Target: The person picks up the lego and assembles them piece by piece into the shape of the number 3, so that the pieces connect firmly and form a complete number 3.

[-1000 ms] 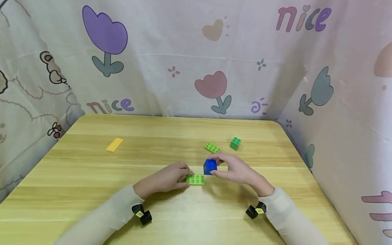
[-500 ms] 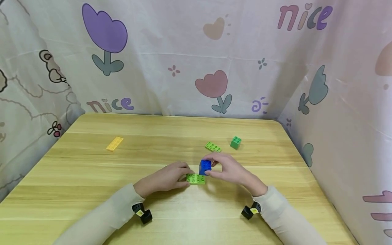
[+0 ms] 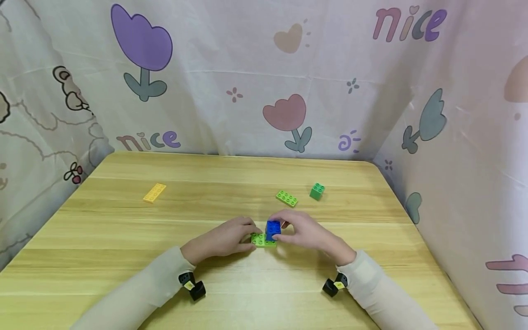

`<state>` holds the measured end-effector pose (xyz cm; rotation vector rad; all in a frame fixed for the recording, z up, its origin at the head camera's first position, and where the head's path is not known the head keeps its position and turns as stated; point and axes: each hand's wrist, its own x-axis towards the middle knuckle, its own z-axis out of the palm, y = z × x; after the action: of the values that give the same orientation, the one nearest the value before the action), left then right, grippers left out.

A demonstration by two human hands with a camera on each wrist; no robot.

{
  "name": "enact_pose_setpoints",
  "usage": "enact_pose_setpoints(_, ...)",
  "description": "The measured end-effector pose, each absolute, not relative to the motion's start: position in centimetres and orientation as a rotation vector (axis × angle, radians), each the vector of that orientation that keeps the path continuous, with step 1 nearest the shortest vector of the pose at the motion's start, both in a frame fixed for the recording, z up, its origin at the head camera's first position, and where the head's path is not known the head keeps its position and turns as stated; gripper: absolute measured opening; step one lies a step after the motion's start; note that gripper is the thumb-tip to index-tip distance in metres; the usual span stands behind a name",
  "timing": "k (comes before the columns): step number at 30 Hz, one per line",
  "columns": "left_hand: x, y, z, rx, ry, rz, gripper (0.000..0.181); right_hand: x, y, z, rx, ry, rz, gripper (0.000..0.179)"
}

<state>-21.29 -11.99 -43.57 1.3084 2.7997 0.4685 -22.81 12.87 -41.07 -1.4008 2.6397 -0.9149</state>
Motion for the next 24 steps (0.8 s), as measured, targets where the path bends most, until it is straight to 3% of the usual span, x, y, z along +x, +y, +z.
enact_pose_setpoints(24, -20.96, -12.0, -43.6, 1.301, 2.796, 0.505, 0.041, -22.04, 12.43, -41.72, -1.361, 2.669, -0.796, 0.039)
